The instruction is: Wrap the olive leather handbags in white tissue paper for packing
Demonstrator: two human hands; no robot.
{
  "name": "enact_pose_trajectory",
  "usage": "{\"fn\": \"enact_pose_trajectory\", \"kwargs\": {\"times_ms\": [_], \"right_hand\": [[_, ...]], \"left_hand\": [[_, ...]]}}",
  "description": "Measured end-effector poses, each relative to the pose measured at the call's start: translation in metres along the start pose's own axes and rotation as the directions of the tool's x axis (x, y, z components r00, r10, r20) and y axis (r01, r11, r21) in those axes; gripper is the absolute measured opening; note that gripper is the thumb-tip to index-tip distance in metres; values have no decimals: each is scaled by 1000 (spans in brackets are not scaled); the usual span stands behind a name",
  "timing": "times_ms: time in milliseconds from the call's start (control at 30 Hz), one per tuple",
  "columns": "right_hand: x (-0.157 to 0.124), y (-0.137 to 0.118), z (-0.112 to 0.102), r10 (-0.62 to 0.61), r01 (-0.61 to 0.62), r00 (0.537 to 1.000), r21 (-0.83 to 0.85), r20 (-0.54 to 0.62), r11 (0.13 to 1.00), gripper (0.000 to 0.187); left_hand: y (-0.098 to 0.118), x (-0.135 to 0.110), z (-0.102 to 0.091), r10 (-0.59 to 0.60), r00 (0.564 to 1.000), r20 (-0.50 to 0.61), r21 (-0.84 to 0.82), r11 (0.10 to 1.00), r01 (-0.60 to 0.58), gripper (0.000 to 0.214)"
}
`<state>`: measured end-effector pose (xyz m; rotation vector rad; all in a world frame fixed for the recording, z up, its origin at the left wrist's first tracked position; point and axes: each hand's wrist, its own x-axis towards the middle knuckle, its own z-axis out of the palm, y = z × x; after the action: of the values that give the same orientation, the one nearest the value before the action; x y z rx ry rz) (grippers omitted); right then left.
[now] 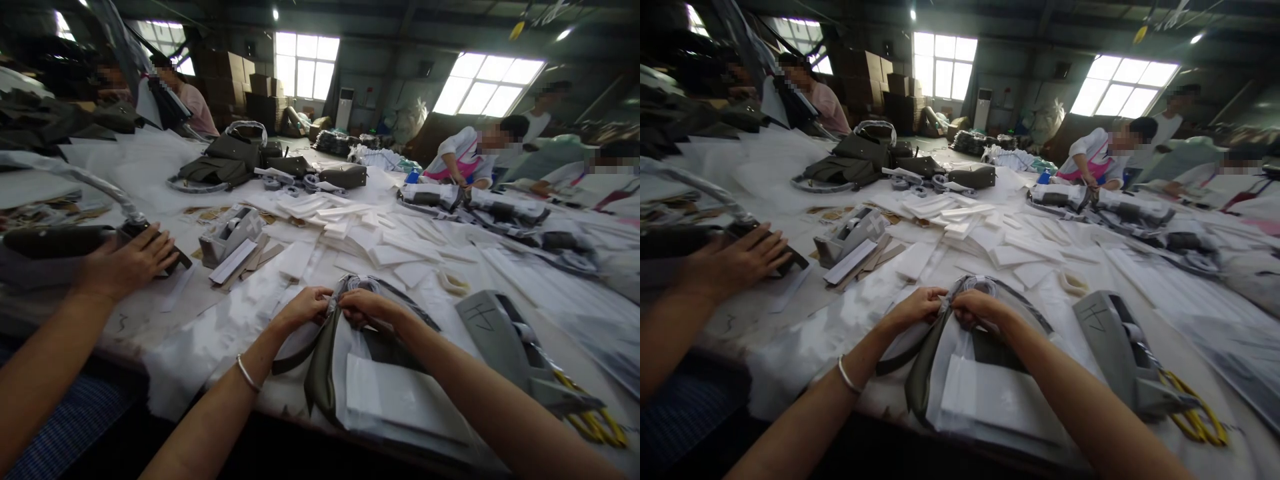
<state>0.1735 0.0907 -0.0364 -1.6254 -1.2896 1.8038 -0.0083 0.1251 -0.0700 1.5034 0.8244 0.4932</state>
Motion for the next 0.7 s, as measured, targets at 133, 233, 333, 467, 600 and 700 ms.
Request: {"fn": "enact_pose_trajectory", "kwargs": {"times_ms": [133,233,333,467,600,700], "right_hand": [[-2,1,-1,-20,4,995,164,95,986,16],[-3,3,-2,-44,16,992,226,118,974,21],[-1,6,0,-54,29,993,233,101,972,26],[-1,7,-2,-43,33,998,193,47,981,29],[-10,5,-10,-62,62,998,213,-5,975,34],[-17,4,-10,-109,129,990,291,-86,948,41]], "left_hand": [[-5,2,0,89,986,-138,127,989,-72,38],[-5,1,0,182,959,-217,234,963,-130,25],[-4,-1,2,232,935,-267,316,938,-142,17],[-3,-5,3,246,909,-335,358,926,-119,8],[-3,-6,-2,230,889,-397,283,952,-119,4],[-4,-6,-7,178,911,-373,152,980,-130,13]]}}
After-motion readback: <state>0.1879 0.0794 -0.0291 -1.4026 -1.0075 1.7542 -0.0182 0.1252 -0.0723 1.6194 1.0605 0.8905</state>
